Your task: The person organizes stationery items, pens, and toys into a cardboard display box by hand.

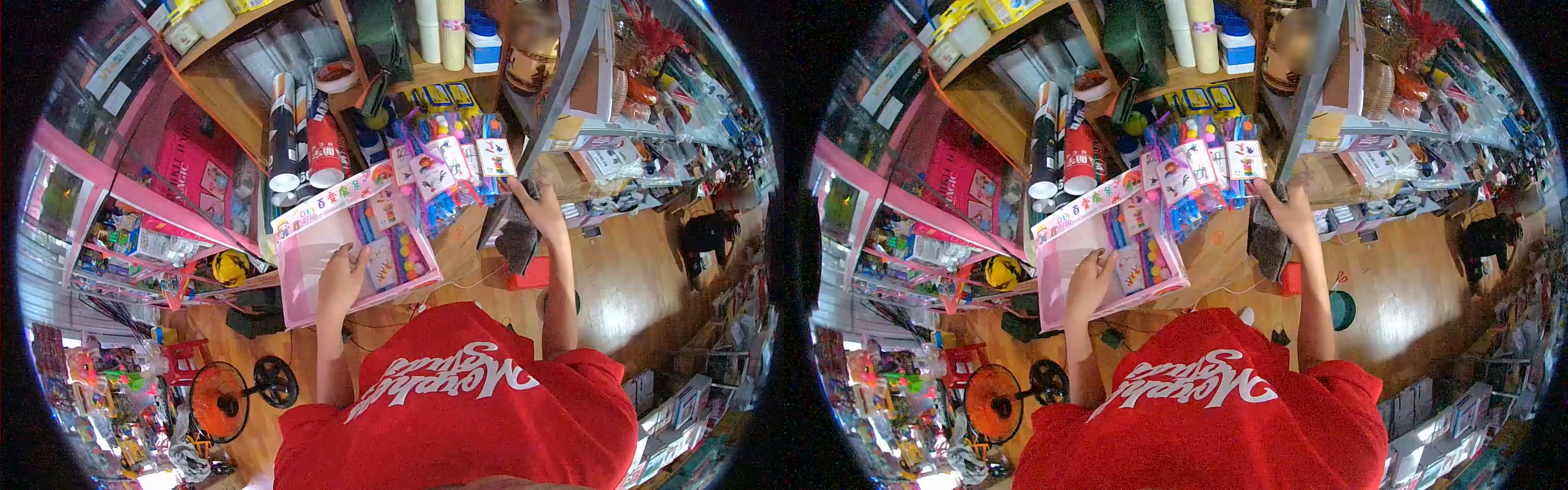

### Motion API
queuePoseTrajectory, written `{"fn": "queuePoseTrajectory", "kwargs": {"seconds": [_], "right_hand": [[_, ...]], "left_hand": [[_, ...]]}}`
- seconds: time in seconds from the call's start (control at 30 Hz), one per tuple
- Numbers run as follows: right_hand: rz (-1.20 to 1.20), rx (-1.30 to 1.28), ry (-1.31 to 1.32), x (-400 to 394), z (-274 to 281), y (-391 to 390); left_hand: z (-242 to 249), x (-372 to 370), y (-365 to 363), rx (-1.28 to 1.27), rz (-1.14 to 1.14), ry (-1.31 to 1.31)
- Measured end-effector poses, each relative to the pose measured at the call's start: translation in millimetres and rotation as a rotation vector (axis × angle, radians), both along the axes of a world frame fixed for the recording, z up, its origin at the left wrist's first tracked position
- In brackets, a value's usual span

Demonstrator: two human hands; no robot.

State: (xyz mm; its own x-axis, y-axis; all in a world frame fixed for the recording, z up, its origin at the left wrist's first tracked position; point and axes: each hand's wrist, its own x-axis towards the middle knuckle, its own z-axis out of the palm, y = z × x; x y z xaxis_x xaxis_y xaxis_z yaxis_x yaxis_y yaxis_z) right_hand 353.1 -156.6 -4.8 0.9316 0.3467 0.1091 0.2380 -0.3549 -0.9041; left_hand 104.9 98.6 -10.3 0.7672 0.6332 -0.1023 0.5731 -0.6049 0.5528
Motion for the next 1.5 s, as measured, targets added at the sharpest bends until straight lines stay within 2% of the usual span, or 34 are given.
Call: {"fn": "queuePoseTrajectory", "kwargs": {"seconds": [0.07,0.17,0.27,0.33,0.47,0.53,0.67,0.77,0.8,0.93,1.0,1.03,1.13,1.23,1.4,1.43,1.5], "right_hand": [[-0.004,-0.131,-0.077,13,-18,-5],[0.033,-0.233,-0.062,15,-18,-10],[0.063,-0.247,-0.036,7,-6,-10],[0.046,-0.214,-0.126,2,-4,-11],[0.014,-0.151,-0.199,1,-8,-12],[0.05,-0.161,-0.156,5,-10,-13],[0.055,-0.149,-0.171,9,-18,-18],[0.022,-0.143,-0.147,-2,0,-22],[0.025,-0.135,-0.022,-10,16,-23],[0.028,-0.122,-0.001,-22,30,-35],[-0.002,-0.102,-0.105,-32,35,-36],[-0.017,-0.09,-0.157,-39,40,-36],[-0.049,-0.089,-0.025,-54,51,-40],[-0.103,-0.056,0.053,-62,52,-44],[-0.336,0.095,0.328,-79,59,-40],[-0.301,0.141,0.362,-79,56,-42],[-0.231,0.233,0.428,-78,46,-48]], "left_hand": [[-3,4,0,0.019,0.017,0.0],[-17,7,3,0.068,0.035,0.03],[-22,10,3,0.086,0.039,0.082],[-11,14,-1,0.045,0.052,0.12],[-18,15,2,0.023,0.034,0.067],[-16,17,2,-0.027,0.034,0.043],[-27,15,4,-0.067,0.032,-0.131],[-29,11,11,-0.079,0.07,-0.163],[-33,8,17,-0.119,0.064,-0.187],[-42,-3,33,-0.214,0.084,-0.299],[-36,-6,35,-0.236,0.09,-0.324],[-29,-9,36,-0.271,0.087,-0.327],[-13,-18,40,-0.432,0.09,-0.317],[-22,-27,48,-0.604,0.102,-0.427],[-2,-29,50,-1.073,0.269,-0.491],[-7,-29,56,-1.184,0.267,-0.498],[-2,-30,46,-1.195,0.271,-0.593]]}}
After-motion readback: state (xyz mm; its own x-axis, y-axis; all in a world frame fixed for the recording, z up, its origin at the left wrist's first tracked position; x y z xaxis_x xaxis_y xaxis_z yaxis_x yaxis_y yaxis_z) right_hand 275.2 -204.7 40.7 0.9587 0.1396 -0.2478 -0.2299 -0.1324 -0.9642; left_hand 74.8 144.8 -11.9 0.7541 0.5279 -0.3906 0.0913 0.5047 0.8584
